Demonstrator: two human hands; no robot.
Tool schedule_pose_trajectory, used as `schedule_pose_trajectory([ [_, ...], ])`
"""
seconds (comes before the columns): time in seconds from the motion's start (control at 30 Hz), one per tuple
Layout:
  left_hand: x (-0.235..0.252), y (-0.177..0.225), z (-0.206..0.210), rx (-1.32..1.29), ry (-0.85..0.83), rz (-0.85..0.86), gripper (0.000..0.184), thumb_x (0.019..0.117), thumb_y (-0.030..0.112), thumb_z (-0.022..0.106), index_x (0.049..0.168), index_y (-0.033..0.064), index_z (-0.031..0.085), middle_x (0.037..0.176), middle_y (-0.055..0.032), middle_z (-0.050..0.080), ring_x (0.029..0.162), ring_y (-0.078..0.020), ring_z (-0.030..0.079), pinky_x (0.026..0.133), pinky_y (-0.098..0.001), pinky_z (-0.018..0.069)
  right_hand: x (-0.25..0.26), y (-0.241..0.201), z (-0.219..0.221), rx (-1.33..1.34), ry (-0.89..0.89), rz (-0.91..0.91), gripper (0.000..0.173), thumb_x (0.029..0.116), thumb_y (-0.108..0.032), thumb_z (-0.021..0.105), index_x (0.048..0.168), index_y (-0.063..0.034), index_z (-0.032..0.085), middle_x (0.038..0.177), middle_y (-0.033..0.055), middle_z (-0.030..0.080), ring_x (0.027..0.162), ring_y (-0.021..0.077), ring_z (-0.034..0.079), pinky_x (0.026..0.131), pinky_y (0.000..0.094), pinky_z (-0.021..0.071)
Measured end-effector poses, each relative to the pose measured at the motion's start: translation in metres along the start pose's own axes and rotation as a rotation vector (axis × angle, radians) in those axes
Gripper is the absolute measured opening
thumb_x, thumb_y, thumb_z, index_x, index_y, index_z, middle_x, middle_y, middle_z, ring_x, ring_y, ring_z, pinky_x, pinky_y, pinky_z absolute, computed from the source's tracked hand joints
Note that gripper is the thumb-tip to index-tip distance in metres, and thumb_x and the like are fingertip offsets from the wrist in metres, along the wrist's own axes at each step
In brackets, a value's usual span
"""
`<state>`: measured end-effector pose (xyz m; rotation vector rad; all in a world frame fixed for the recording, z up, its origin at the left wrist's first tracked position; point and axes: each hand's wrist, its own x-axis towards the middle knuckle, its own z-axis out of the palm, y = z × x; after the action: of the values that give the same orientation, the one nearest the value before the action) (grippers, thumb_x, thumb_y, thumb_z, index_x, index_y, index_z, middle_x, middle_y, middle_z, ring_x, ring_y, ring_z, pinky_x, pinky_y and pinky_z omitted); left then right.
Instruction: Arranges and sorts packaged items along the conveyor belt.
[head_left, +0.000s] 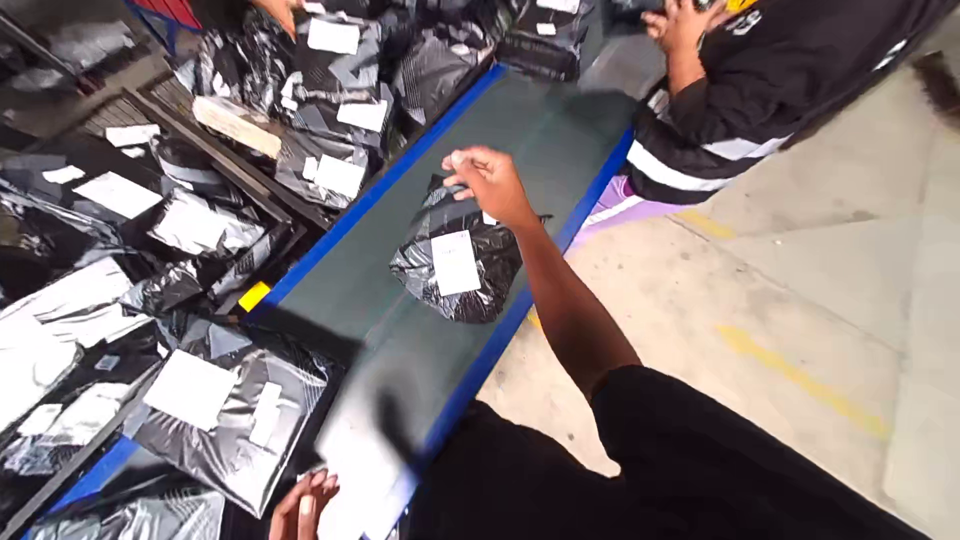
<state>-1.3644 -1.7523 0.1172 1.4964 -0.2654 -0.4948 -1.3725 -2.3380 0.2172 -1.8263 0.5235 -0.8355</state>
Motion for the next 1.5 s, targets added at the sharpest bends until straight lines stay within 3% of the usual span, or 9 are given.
schedule_pose_trajectory([
  [0.13, 0.042, -0.018, 0.054, -0.059, -0.174, -0.093, 0.034, 0.1061, 0.025, 0.053, 0.132, 0.0035, 0.059, 0.120, -0.0155, 0.071, 0.104, -0.0318, 0.072, 0.091, -0.0479, 0.0614, -0.112, 0.096, -0.072, -0.648, 0.265, 0.257, 0.057, 0.1003, -0.050, 0.058, 0.134, -0.0049, 0.063, 0.127, 0.0196, 0.067, 0.113, 0.0311, 0.066, 0.098, 0.0527, 0.0539],
  [0.3, 0.126, -0.049, 0.144, -0.016, -0.477, -0.358, 0.052, 0.1060, 0.029, 0.052, 0.145, -0.0033, 0.044, 0.135, -0.0199, 0.062, 0.117, -0.0322, 0.066, 0.096, -0.0487, 0.0589, -0.149, 0.183, -0.081, -0.600, 0.097, 0.372, 0.093, 0.0905, -0.058, 0.069, 0.159, -0.0049, 0.035, 0.160, 0.0240, 0.037, 0.149, 0.0368, 0.037, 0.122, 0.0553, 0.0329],
  [0.53, 0.206, -0.096, 0.250, 0.221, -0.366, -0.518, 0.099, 0.0910, 0.065, 0.065, 0.158, 0.0045, 0.025, 0.148, -0.0249, 0.048, 0.129, -0.0362, 0.056, 0.100, -0.0565, 0.0533, -0.205, 0.185, 0.006, -0.751, 0.068, 0.497, 0.064, 0.1032, -0.053, 0.047, 0.156, -0.0162, 0.046, 0.164, 0.0162, 0.035, 0.152, 0.0333, 0.033, 0.124, 0.0505, 0.0290],
  [0.77, 0.225, -0.108, 0.270, 0.363, -0.147, -0.463, 0.125, 0.0677, 0.064, 0.088, 0.155, -0.0024, 0.027, 0.142, -0.0272, 0.053, 0.131, -0.0351, 0.055, 0.108, -0.0540, 0.0479, -0.244, 0.131, 0.003, -0.481, -0.198, 0.448, 0.065, 0.0971, -0.060, 0.058, 0.147, -0.0192, 0.057, 0.150, 0.0049, 0.057, 0.139, 0.0172, 0.053, 0.118, 0.0461, 0.0422],
  [0.87, 0.236, -0.110, 0.253, 0.312, -0.092, -0.467, 0.118, 0.0646, 0.052, 0.094, 0.150, -0.0029, 0.033, 0.131, -0.0249, 0.061, 0.121, -0.0326, 0.063, 0.102, -0.0521, 0.0541, -0.216, 0.134, -0.046, -0.396, -0.059, 0.353, 0.043, 0.1022, -0.043, 0.060, 0.121, -0.0058, 0.071, 0.115, 0.0117, 0.073, 0.105, 0.0182, 0.071, 0.096, 0.0416, 0.0586],
  [1.03, 0.224, -0.096, 0.259, -0.115, -0.146, -0.601, 0.069, 0.0763, 0.027, 0.089, 0.131, -0.0019, 0.058, 0.115, -0.0171, 0.072, 0.106, -0.0260, 0.071, 0.095, -0.0474, 0.0593, -0.146, 0.188, -0.065, -0.815, -0.121, 0.545, 0.091, 0.0929, -0.079, 0.041, 0.132, 0.0008, 0.060, 0.128, 0.0321, 0.061, 0.121, 0.0492, 0.058, 0.097, 0.0719, 0.0445],
  [1.23, 0.205, -0.007, 0.244, -0.359, -0.013, -0.534, 0.043, 0.0776, 0.002, 0.076, 0.117, -0.0058, 0.061, 0.098, -0.0178, 0.074, 0.089, -0.0259, 0.073, 0.082, -0.0447, 0.0625, -0.154, 0.185, -0.049, -0.313, -0.390, 0.717, 0.070, 0.1029, -0.063, 0.042, 0.129, -0.0012, 0.063, 0.118, 0.0210, 0.068, 0.108, 0.0306, 0.066, 0.092, 0.0555, 0.0541],
  [1.3, 0.229, 0.053, 0.238, -0.287, 0.001, -0.389, 0.040, 0.0713, -0.006, 0.077, 0.109, -0.0067, 0.063, 0.092, -0.0163, 0.075, 0.083, -0.0238, 0.074, 0.078, -0.0418, 0.0638, -0.158, 0.180, -0.039, 0.007, -0.429, 0.836, 0.062, 0.1068, -0.055, 0.037, 0.129, -0.0031, 0.062, 0.108, 0.0148, 0.071, 0.086, 0.0257, 0.073, 0.070, 0.0468, 0.0629],
  [1.5, 0.308, 0.256, 0.165, 0.204, 0.265, 0.293, 0.016, 0.0845, 0.004, 0.068, 0.097, 0.0125, 0.063, 0.081, 0.0076, 0.072, 0.075, -0.0022, 0.069, 0.072, -0.0235, 0.0602, -0.125, 0.164, -0.011, 0.124, -0.437, 0.639, 0.042, 0.1089, -0.036, 0.045, 0.122, -0.0012, 0.064, 0.105, 0.0119, 0.073, 0.083, 0.0235, 0.074, 0.067, 0.0387, 0.0643],
])
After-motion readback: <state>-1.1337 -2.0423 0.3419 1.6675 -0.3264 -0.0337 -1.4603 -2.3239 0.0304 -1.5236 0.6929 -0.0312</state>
